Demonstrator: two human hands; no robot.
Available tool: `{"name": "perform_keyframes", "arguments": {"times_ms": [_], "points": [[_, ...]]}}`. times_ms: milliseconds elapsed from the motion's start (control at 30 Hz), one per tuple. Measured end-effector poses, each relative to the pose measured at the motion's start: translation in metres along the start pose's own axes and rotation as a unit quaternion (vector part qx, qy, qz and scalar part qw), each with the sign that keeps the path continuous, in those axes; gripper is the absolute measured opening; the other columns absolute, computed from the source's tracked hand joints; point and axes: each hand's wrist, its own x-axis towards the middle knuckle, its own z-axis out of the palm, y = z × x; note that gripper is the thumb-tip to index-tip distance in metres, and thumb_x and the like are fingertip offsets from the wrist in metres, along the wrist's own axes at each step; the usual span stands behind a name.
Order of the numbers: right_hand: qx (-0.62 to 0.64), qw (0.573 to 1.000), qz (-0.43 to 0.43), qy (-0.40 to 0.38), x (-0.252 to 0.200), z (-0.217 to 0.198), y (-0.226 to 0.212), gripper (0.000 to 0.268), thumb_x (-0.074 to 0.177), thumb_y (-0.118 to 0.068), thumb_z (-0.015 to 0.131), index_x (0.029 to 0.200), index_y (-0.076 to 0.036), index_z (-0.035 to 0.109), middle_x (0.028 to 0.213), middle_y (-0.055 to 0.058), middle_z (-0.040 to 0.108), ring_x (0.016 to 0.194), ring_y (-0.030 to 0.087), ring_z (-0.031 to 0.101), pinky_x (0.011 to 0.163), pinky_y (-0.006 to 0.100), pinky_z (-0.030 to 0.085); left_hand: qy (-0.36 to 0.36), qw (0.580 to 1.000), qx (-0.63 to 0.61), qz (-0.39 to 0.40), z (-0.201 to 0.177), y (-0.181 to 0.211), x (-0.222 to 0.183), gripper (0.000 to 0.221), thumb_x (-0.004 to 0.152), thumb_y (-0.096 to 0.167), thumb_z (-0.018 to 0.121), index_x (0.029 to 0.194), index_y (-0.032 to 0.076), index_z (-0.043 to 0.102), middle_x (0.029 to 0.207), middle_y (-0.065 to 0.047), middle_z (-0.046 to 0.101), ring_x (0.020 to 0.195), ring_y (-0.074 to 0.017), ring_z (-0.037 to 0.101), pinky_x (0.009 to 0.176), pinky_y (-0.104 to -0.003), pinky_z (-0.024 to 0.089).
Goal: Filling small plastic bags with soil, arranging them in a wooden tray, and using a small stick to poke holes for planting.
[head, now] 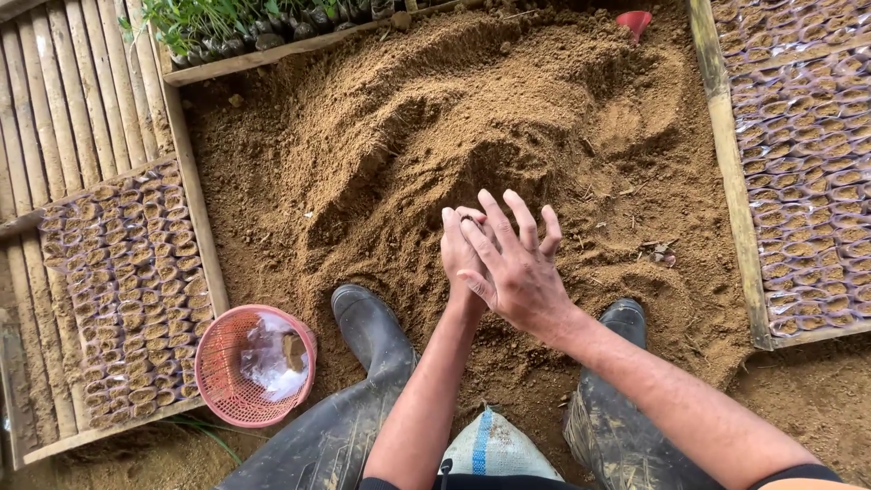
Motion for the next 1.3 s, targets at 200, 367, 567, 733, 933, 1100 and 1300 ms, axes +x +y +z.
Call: {"name": "perform_keyframes", "arguments": {"times_ms": [200,367,567,733,933,1100,1300], "points": [[0.004,1.0,-0.02,0.015,-0.003,0.006,0.006,0.062,0.102,-0.063,0.039,0.126,-0.013,0.067,0.154,0.018,0.049,0.145,0.037,0.034,0.113,0.063,0.006,0.026,1.0,-0.011,-0.005,0.012,0.038,-0.018,0.05,0.112,0.039,0.031,0.083,0.014,0.064,0.058,0.002,0.052,0.05,-0.0084,0.045,0.049,-0.024,0.042],[0.002,0.999,-0.028,0.021,-0.002,0.004,0.006,0.067,0.1,-0.067,0.037,0.125,-0.012,0.067,0.154,0.018,0.049,0.144,0.037,0.036,0.113,0.064,0.008,0.018,0.998,-0.052,0.0,0.007,0.022,-0.009,0.054,0.112,0.04,0.03,0.084,0.009,0.064,0.056,0.002,0.048,0.047,-0.0064,0.044,0.045,-0.021,0.039],[-0.002,0.999,-0.027,0.026,-0.001,0.005,0.008,0.067,0.1,-0.066,0.039,0.128,-0.012,0.065,0.152,0.019,0.05,0.143,0.038,0.039,0.113,0.065,0.01,-0.001,0.995,-0.1,-0.007,0.009,0.017,-0.012,0.052,0.113,0.039,0.03,0.086,0.008,0.062,0.055,-0.001,0.049,0.044,-0.0078,0.047,0.042,-0.02,0.039],[-0.001,0.999,-0.019,0.027,-0.007,0.009,0.009,0.066,0.101,-0.067,0.039,0.128,-0.013,0.066,0.152,0.018,0.051,0.143,0.037,0.039,0.113,0.064,0.009,-0.008,0.993,-0.12,-0.009,0.012,0.025,-0.016,0.051,0.113,0.037,0.029,0.085,0.007,0.06,0.052,-0.001,0.047,0.041,-0.0073,0.046,0.039,-0.019,0.037],[0.004,1.0,-0.003,0.008,-0.014,0.02,0.009,0.068,0.101,-0.068,0.033,0.122,-0.015,0.07,0.152,0.013,0.052,0.144,0.034,0.035,0.116,0.06,0.008,0.004,0.999,-0.017,-0.047,0.004,0.011,-0.01,0.053,0.113,0.043,0.03,0.085,0.011,0.062,0.055,-0.003,0.054,0.043,-0.0084,0.046,0.042,-0.023,0.04],[0.0,1.0,0.002,0.019,-0.015,0.019,0.014,0.063,0.102,-0.064,0.035,0.123,-0.016,0.07,0.146,0.016,0.056,0.144,0.036,0.033,0.116,0.061,0.008,0.054,0.996,-0.004,-0.064,0.016,0.032,-0.019,0.053,0.111,0.042,0.031,0.086,0.01,0.064,0.055,-0.006,0.058,0.045,-0.0115,0.052,0.042,-0.024,0.04],[-0.005,1.0,0.006,0.004,-0.018,0.021,0.01,0.066,0.101,-0.067,0.033,0.123,-0.017,0.069,0.149,0.015,0.054,0.145,0.034,0.034,0.117,0.06,0.005,0.032,0.997,-0.028,-0.07,-0.007,-0.003,-0.002,0.057,0.112,0.045,0.027,0.085,0.01,0.063,0.053,-0.007,0.057,0.042,-0.0115,0.051,0.038,-0.024,0.04]]}}
